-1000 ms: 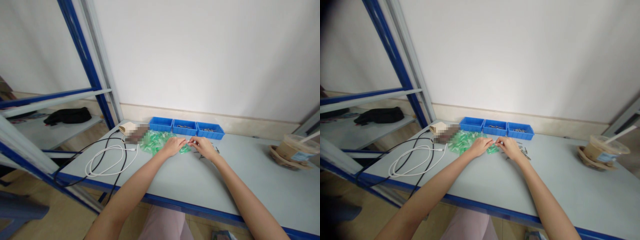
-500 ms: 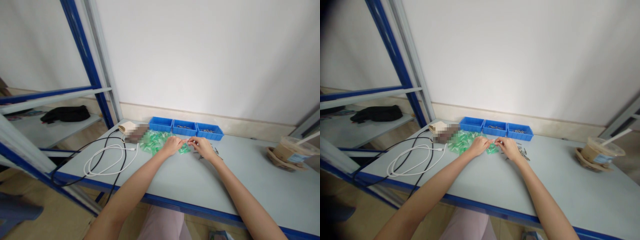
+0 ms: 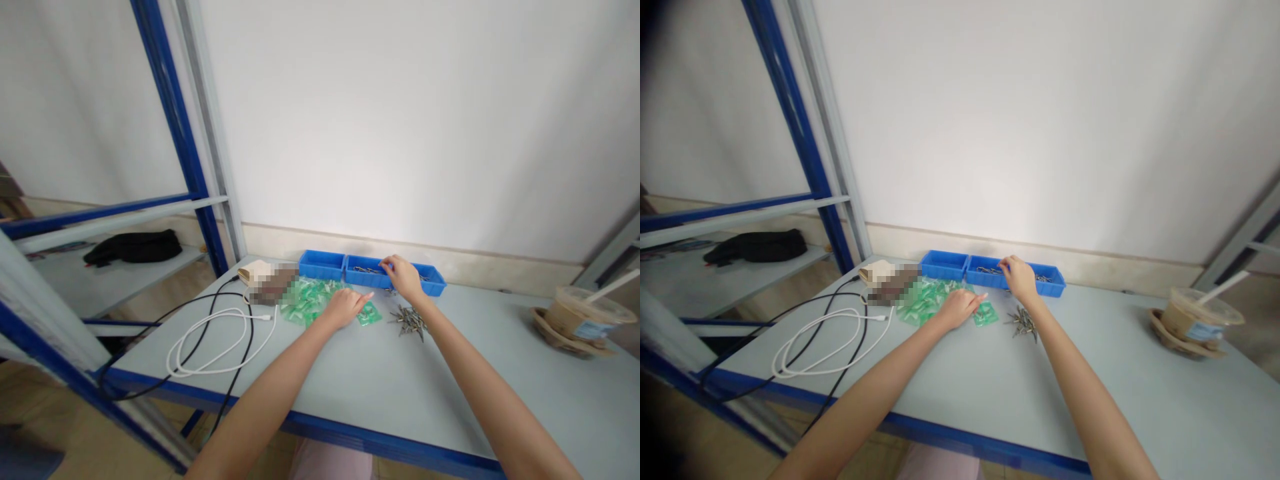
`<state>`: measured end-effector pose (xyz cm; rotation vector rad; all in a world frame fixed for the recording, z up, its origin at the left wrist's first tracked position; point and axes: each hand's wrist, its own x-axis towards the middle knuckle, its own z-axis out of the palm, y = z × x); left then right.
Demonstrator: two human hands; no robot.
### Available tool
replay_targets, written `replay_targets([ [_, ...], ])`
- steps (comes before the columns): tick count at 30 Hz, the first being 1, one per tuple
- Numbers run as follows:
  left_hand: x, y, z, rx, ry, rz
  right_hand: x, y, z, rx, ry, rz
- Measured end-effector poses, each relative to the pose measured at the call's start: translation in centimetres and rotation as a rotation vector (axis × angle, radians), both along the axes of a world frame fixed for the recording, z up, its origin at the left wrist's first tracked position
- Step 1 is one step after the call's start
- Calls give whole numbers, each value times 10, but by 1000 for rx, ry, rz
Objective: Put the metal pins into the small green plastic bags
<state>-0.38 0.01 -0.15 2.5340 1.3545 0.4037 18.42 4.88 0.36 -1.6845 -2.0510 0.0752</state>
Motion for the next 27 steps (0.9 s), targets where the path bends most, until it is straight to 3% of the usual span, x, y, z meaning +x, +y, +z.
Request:
replay_targets([
  [3,2,-2,0,7,26,-14,8,-20,-19,-29,-251,151],
  [7,3,-4,1,20,58,-15,12,-34,-34,-42,-550,214],
  [11,3,-5,-1,22,88,-28,10,-41,-39,17,-669,262],
  [16,2,-6,-4,40,138,-62,17,-47,-40,146,-693,428],
  [19,1,-7,-2,35,100,-59,22,-52,-37,132,-450,436],
  [24,1,-7,-3,112,-61,-96,16,-62,-24,-139,434,187],
  [27,4,-5,-8,215,-74,-169,7,-63,-17,-298,799,137],
])
